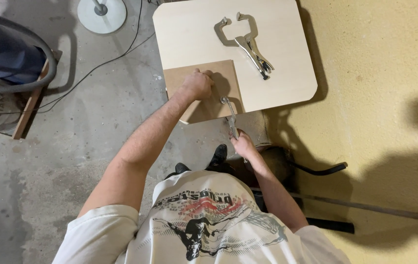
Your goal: The person moves a vacuum cleaner and a power sander, then picks up a large rectangular wooden board and places it on a workbench. They then retrieve a smaller piece of wood and several metal clamps, placing the smaller piece on the board and using the clamps to secure it in place.
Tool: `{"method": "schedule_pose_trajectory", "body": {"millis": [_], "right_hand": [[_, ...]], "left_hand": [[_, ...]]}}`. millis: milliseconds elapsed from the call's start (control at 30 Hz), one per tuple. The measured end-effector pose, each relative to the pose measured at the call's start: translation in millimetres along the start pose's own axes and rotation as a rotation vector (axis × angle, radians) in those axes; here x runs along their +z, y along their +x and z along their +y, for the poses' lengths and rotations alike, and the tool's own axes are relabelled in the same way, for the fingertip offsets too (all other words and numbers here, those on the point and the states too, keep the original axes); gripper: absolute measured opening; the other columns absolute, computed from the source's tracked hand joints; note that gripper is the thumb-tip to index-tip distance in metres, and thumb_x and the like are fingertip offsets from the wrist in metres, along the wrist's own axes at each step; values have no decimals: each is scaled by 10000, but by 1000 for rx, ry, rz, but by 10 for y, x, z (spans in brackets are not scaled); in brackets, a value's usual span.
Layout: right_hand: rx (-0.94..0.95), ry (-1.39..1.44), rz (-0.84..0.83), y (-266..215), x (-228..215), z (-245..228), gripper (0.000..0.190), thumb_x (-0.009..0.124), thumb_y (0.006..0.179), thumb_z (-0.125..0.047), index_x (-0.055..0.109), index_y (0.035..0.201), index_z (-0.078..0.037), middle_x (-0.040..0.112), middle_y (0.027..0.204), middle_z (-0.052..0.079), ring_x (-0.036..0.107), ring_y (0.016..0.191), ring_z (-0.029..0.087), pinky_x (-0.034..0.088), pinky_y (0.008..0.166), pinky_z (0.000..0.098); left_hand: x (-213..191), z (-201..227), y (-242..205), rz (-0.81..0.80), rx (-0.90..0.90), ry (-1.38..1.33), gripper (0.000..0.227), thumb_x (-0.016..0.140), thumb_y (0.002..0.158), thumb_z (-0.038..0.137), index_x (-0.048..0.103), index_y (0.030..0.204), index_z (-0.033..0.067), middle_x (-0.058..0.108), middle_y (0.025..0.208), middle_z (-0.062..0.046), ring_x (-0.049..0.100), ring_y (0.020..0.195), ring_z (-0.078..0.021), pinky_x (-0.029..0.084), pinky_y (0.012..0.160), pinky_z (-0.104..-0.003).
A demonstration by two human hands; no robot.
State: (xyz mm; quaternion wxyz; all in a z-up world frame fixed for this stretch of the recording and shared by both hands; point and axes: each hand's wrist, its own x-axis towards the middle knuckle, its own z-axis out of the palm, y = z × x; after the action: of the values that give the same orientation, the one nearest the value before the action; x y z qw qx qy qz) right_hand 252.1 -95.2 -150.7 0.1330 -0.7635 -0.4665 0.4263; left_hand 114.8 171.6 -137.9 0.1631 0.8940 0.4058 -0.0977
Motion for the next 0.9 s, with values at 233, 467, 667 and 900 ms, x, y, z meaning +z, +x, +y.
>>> {"method": "schedule_pose_trajectory", "body": {"millis": [233, 467, 667, 900], "right_hand": [[21, -20, 37, -126, -1, -253, 548, 573, 935, -358, 646, 1273, 68, 646, 1255, 345, 573, 1265, 485, 464, 1062, 565], [-52, -24, 85, 17, 171, 38, 563, 518, 949, -228, 452, 1418, 77, 577, 1344, 371, 554, 1297, 489, 452, 1099, 572], [-90, 28, 123, 396, 405, 502, 541, 499, 903, -104, 436, 1400, 97, 575, 1314, 395, 546, 1267, 533, 457, 1085, 603], [-77, -130, 155, 377, 291, 356, 539, 511, 916, -232, 461, 1327, 113, 624, 1205, 379, 616, 1185, 504, 491, 1025, 597]], "left_hand": [[-97, 319, -620, 46, 8, 47, 370, 561, 847, 299, 801, 1110, 198, 759, 1123, -66, 712, 1056, -327, 623, 839, -479], [812, 1096, -1419, -183, -202, -895, 694, 663, 805, 683, 673, 1109, 59, 695, 1131, -209, 658, 1111, -423, 539, 901, -531], [1379, 1326, -1120, -99, -363, -1562, 894, 919, 684, 581, 650, 1302, -7, 675, 1278, -259, 632, 1224, -399, 518, 1010, -493], [1630, 1434, -935, 10, -556, -1392, 641, 899, 627, 618, 789, 1028, 130, 777, 983, -124, 732, 1025, -293, 580, 864, -407]]}}
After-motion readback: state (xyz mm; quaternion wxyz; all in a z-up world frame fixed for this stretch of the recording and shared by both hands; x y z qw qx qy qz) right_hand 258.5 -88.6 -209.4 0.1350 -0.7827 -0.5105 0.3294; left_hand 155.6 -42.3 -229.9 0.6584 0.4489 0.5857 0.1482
